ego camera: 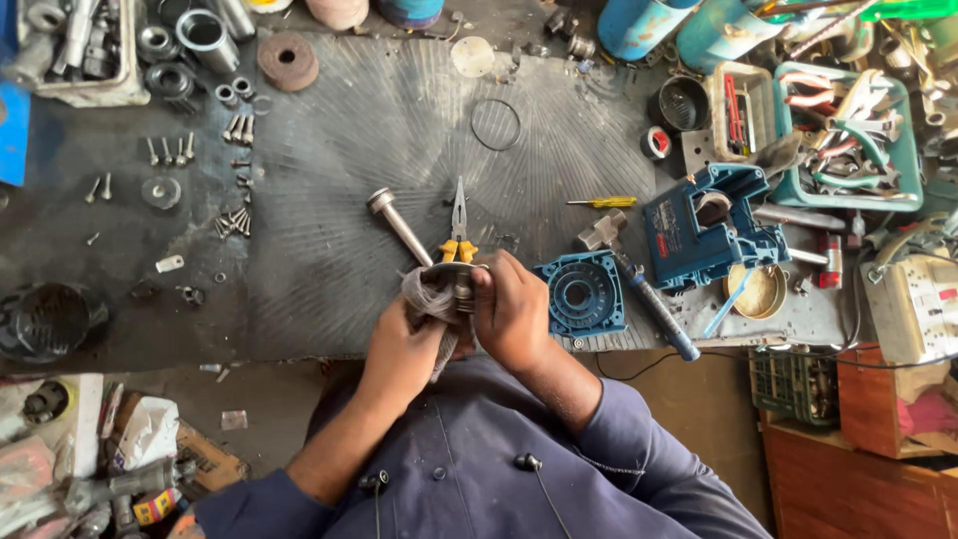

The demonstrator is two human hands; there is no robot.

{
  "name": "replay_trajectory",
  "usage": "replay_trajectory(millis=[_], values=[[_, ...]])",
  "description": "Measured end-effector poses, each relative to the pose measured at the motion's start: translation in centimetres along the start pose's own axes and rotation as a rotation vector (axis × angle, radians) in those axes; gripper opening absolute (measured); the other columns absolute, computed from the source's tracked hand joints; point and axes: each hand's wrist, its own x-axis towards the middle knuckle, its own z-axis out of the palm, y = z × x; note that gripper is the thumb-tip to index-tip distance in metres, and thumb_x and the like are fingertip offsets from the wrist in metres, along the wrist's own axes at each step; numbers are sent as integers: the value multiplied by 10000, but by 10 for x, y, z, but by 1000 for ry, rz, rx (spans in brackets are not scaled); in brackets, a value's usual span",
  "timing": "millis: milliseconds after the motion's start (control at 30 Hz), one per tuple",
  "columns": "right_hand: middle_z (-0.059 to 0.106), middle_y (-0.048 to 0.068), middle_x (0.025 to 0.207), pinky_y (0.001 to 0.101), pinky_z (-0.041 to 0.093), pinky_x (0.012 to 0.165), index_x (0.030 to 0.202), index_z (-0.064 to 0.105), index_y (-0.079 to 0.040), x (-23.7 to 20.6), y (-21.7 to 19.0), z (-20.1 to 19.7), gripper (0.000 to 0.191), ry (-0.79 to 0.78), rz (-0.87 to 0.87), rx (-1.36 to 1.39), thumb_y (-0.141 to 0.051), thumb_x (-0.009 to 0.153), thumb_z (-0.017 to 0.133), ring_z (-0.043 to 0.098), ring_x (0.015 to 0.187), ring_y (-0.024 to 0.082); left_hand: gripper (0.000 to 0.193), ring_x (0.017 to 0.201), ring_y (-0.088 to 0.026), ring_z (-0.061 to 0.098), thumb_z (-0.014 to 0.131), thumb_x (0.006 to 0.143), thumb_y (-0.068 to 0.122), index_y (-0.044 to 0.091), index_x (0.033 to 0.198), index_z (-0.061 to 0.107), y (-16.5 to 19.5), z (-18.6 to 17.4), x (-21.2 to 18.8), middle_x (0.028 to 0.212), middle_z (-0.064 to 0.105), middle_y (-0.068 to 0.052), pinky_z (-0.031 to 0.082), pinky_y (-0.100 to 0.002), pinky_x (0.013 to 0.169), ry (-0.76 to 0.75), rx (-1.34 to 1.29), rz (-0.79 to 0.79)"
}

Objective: The person wipes metal machine components with a gray cloth at a cluttered workbench, turning parts over to clean different sides. They handle a round metal cover, a dark housing, and a cylindrical shaft, briefly pick up a screwdriver, and set cleaned parts on the bench.

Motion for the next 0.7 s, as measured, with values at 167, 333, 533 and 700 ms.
replay_trajectory(millis=[167, 333, 533, 700], values=[[552, 147, 782, 478, 482, 581, 852, 533, -14, -5, 4, -1, 220, -184, -55, -201, -118, 992, 667, 607, 662, 371, 622, 863, -360, 713, 819, 726, 129, 112, 1322, 640, 23, -27, 10, 1013, 746, -139, 562, -448, 726, 50, 701, 451], [620, 164, 780, 482, 506, 538, 864, 586, -15, -9, 15, -3, 140, -404, -51, -156, -81, 809, 696, 632, 642, 376, 685, 832, -311, 705, 759, 800, 59, 122, 1457, 579, 52, -37, 17, 912, 713, -90, 571, -479, 782, -181, 969, 893], [625, 219, 826, 468, 492, 626, 941, 589, 6, -12, 14, -2, 98, -163, 135, 25, -74, 997, 587, 631, 751, 437, 812, 863, -216, 716, 711, 749, -102, 131, 1497, 495, 53, -14, 14, 972, 712, -82, 580, -369, 773, -12, 445, 506], [610, 189, 821, 411, 491, 638, 1018, 622, -15, -15, 8, -8, 206, 96, 127, 113, -136, 1108, 481, 631, 722, 386, 820, 929, -157, 670, 787, 802, -52, 112, 1503, 394, 28, 4, 9, 1016, 662, -64, 553, -306, 862, 10, 72, 291]])
